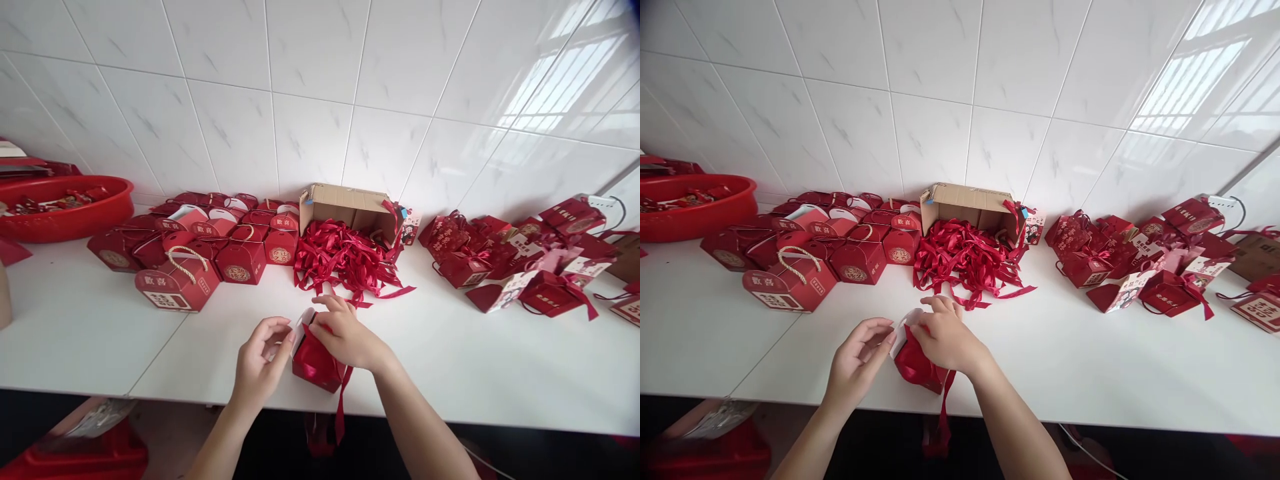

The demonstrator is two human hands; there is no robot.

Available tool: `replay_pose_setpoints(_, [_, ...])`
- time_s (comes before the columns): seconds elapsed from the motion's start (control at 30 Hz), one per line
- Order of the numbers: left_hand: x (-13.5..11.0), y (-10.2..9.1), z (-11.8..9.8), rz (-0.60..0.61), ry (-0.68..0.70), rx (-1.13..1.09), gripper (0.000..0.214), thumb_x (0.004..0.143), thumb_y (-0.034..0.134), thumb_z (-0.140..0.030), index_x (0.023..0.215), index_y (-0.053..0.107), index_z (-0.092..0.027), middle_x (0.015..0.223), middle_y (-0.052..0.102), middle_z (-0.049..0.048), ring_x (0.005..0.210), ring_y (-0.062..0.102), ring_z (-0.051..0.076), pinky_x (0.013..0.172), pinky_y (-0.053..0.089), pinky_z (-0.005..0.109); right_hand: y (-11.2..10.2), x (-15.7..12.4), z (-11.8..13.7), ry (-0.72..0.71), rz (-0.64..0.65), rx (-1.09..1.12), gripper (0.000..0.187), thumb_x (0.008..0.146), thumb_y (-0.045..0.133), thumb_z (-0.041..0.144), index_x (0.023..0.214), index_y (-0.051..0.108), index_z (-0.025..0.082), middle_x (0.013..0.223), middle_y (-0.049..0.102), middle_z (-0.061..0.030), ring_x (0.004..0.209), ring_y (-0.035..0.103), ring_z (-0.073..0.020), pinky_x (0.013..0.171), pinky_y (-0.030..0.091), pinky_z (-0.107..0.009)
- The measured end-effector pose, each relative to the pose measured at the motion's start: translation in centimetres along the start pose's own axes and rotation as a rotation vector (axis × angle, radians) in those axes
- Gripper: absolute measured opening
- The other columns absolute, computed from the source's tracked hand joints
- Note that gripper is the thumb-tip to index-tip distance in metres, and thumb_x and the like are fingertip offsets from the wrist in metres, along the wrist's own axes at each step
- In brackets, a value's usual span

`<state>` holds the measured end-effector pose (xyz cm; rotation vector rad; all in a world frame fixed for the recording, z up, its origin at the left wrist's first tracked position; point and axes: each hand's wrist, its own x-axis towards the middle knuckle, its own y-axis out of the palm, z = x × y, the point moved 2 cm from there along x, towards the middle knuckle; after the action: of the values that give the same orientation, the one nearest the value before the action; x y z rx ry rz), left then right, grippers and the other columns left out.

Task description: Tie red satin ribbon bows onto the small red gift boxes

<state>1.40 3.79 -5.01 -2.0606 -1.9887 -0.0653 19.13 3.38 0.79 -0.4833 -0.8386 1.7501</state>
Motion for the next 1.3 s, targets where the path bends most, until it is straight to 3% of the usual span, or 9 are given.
replay_pose_setpoints(0.17, [-0.4,0.2,0.2,-0.001,-0.018,-0.01,0.023,0.081,0.066,-0.038,0.094,0.061,-0.02,0.088,0.068,0.0061,0.083,0.067,0.019,0.072,0.056,0.025,0.8,0.5,-0.3,0.053,0.076,-0.029,0.03,0.095,0.047,0.024,0.074,0.066,0.016,0.137,0.051,-0.0133,0.133,0.037,-0.0296,0.107,0.028,-0.052])
replay_pose_setpoints(0.43, [-0.5,0.4,-0.3,0.007,-0.01,-0.013,0.025,0.085,0.06,-0.042,0.097,0.058,-0.02,0.084,0.065,0.0037,0.078,0.063,0.017,0.069,0.053,0.024,0.7,0.6,0.2,0.033,0.065,0.05,0.026,0.098,0.042,0.027,0.095,0.066,0.018,0.132,0.055,-0.0134,0.133,0.039,-0.0265,0.107,0.031,-0.049])
replay_pose_setpoints(0.7, [1.7,1.3,-0.3,0.181,-0.046,0.131,0.032,0.087,0.05,-0.049,0.076,0.057,-0.02,0.068,0.056,-0.001,0.061,0.053,0.014,0.058,0.046,0.022,0.6,0.3,-0.1,0.018,-0.008,0.078,0.022,0.097,0.044,0.027,0.095,0.065,0.02,0.135,0.051,-0.0131,0.132,0.039,-0.0286,0.108,0.029,-0.052])
replay_pose_setpoints(0.8, [2.5,-0.7,1.1,0.156,-0.063,0.244,0.026,0.078,0.06,-0.046,0.07,0.062,-0.021,0.066,0.062,0.0007,0.062,0.057,0.017,0.059,0.045,0.023,0.0,-1.5,-1.3,0.042,-0.248,0.191,0.02,0.096,0.046,0.031,0.101,0.063,0.022,0.132,0.051,-0.0122,0.13,0.04,-0.0274,0.107,0.031,-0.049])
replay_pose_setpoints(0.9, [3.1,-5.3,3.0,-0.018,-0.113,0.403,0.019,0.063,0.071,-0.04,0.061,0.064,-0.023,0.059,0.063,0.0019,0.051,0.051,0.017,0.049,0.035,0.023,-0.1,-5.0,-2.7,0.071,-0.528,0.349,0.018,0.094,0.05,0.036,0.095,0.061,0.022,0.107,0.06,-0.0095,0.106,0.053,-0.0231,0.092,0.042,-0.038])
replay_pose_setpoints(0.97, [2.9,-8.5,4.2,-0.13,-0.148,0.472,0.018,0.057,0.073,-0.039,0.06,0.064,-0.024,0.057,0.063,0.0031,0.048,0.05,0.018,0.046,0.031,0.024,0.8,-7.5,-3.5,0.112,-0.493,0.486,0.025,0.093,0.052,0.041,0.082,0.061,0.02,0.083,0.06,-0.0049,0.078,0.054,-0.0182,0.073,0.044,-0.031])
replay_pose_setpoints(1.07, [1.5,-11.5,5.1,-0.306,-0.227,0.565,0.026,0.054,0.076,-0.047,0.065,0.066,-0.025,0.059,0.064,0.0025,0.05,0.054,0.02,0.047,0.038,0.025,3.6,-10.2,-4.4,0.259,-0.243,0.738,0.036,0.09,0.054,0.05,0.079,0.065,0.017,0.066,0.055,-0.0006,0.057,0.047,-0.0122,0.057,0.037,-0.026])
replay_pose_setpoints(1.17, [-0.5,-10.1,4.6,-0.14,-0.307,0.376,0.037,0.061,0.07,-0.059,0.072,0.072,-0.024,0.065,0.066,0.0042,0.062,0.062,0.023,0.055,0.05,0.026,6.4,-11.1,-5.1,0.385,-0.174,0.891,0.044,0.088,0.054,0.058,0.082,0.065,0.016,0.055,0.049,0.0031,0.049,0.041,-0.0091,0.05,0.032,-0.023])
replay_pose_setpoints(1.3, [-2.5,-4.9,2.5,0.188,-0.292,0.155,0.039,0.069,0.068,-0.059,0.084,0.077,-0.024,0.067,0.064,0.0051,0.066,0.061,0.023,0.066,0.055,0.028,8.0,-10.8,-5.8,0.505,-0.251,0.886,0.053,0.085,0.052,0.067,0.079,0.062,0.015,0.046,0.042,0.0062,0.042,0.034,-0.0071,0.045,0.026,-0.022])
